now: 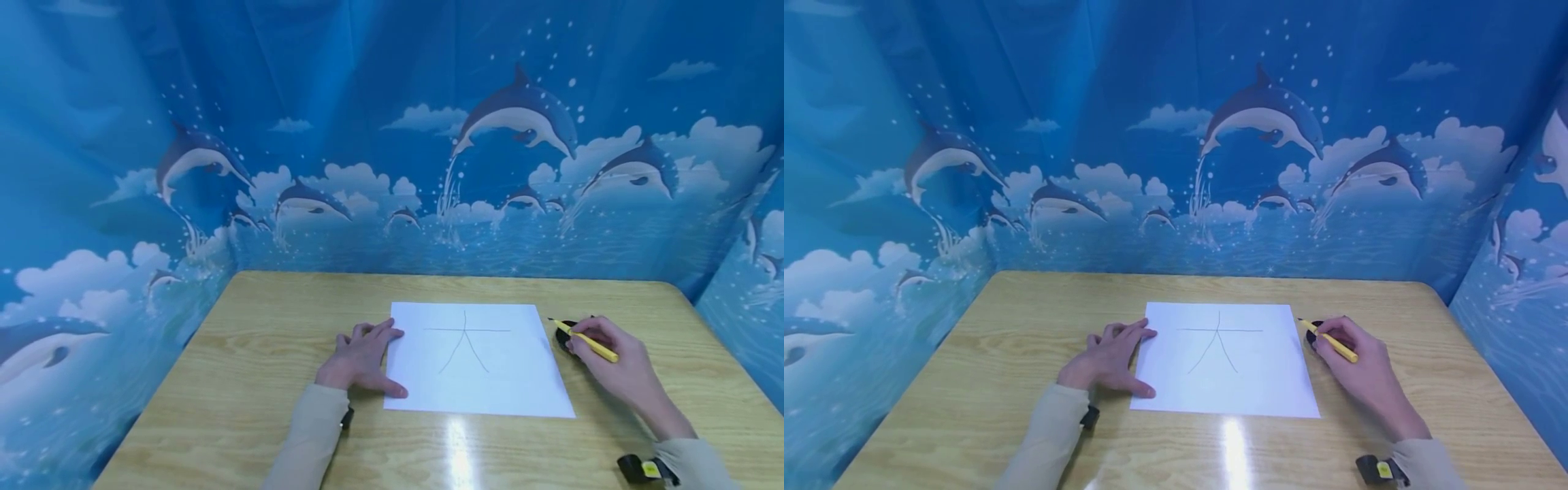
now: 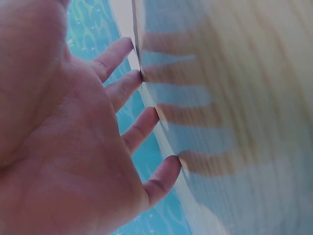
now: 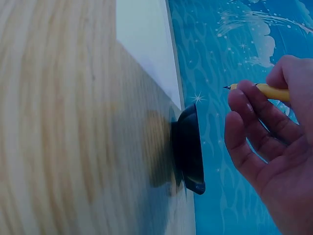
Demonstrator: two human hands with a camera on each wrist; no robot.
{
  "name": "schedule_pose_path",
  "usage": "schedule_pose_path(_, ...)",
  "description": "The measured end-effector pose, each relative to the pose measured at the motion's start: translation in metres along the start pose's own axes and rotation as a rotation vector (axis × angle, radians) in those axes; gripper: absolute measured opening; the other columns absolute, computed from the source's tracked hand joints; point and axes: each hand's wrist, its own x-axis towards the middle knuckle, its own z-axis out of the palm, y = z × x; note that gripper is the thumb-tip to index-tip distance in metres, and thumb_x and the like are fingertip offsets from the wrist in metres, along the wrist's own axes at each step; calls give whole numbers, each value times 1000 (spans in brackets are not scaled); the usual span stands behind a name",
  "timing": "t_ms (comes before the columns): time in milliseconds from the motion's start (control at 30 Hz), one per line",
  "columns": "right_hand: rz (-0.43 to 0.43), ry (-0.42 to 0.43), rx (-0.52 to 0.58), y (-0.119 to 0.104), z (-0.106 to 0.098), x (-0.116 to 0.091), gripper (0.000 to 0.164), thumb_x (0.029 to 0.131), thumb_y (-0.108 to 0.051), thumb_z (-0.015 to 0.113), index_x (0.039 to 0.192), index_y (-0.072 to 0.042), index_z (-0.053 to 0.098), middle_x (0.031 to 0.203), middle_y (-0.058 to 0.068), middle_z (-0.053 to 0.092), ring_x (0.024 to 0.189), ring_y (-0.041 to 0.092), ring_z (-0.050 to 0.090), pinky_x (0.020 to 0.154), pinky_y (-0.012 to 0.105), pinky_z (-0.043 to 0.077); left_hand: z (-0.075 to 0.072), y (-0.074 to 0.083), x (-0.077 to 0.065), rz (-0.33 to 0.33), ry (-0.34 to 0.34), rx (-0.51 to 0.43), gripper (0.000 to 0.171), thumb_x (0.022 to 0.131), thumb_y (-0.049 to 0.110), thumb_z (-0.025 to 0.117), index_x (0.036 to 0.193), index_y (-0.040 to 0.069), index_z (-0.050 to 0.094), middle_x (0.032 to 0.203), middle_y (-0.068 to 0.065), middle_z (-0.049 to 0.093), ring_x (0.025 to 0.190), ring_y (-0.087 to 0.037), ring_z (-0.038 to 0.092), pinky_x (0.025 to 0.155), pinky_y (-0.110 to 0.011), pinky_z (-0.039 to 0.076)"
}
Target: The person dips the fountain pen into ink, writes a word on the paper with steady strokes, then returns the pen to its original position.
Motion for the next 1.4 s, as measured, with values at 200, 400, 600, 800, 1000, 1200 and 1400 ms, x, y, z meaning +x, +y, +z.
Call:
schedule_pose_path(200, 5, 21, -64, 10, -9, -2, 13, 95, -15, 74, 108, -13, 73, 95, -36, 62, 90, -26, 52, 75, 0, 42, 1, -1, 1, -1, 1, 3, 107, 66, 69, 85, 156, 32, 41, 172, 1, 24, 151, -39, 26, 112, -74, 25)
schedule_pose_path(400, 99, -45, 18, 17, -18, -7, 25, 98, -15, 69, 120, -4, 71, 99, -38, 62, 83, -12, 65, 67, 15, 55, 0, 0, 1, -11, 1, 0, 106, 67, 68, 85, 156, 32, 40, 172, 1, 24, 151, -39, 26, 112, -74, 24)
schedule_pose_path(600, 99, -62, -12, 24, -29, -11, 30, 95, -9, 68, 125, -2, 70, 103, -43, 59, 85, -15, 63, 69, 9, 52, 0, 1, 1, -12, -3, -5, 106, 68, 66, 86, 156, 31, 40, 172, 1, 23, 152, -39, 25, 113, -75, 23)
schedule_pose_path(800, 124, -100, -80, 32, -37, -12, 36, 96, -17, 72, 129, -4, 69, 98, -25, 73, 80, -15, 63, 65, 13, 53, 0, 0, 0, -12, -6, 1, 105, 68, 67, 85, 156, 32, 40, 172, 1, 23, 152, -40, 24, 113, -75, 23)
schedule_pose_path(1000, 134, -68, -96, 44, -42, -12, 40, 89, -19, 81, 122, -1, 68, 91, -40, 62, 78, -20, 60, 63, 12, 53, -1, 1, -1, 1, -14, -1, 104, 70, 65, 85, 157, 30, 40, 172, -1, 23, 152, -41, 25, 112, -76, 23)
schedule_pose_path(1200, 171, -45, -259, 55, -49, -9, 38, 87, -25, 83, 116, -4, 72, 88, 2, 79, 69, -22, 52, 56, 17, 46, -2, 1, -3, 7, -13, 9, 105, 70, 67, 84, 157, 29, 39, 172, -2, 23, 152, -41, 25, 113, -76, 24)
schedule_pose_path(1400, 157, -62, -363, 65, -53, -3, 34, 87, -30, 82, 109, -6, 75, 94, 15, 78, 67, -22, 45, 57, 19, 38, -1, 1, -4, 10, -6, 26, 106, 70, 69, 83, 157, 29, 39, 171, -2, 25, 152, -41, 26, 113, -77, 24)
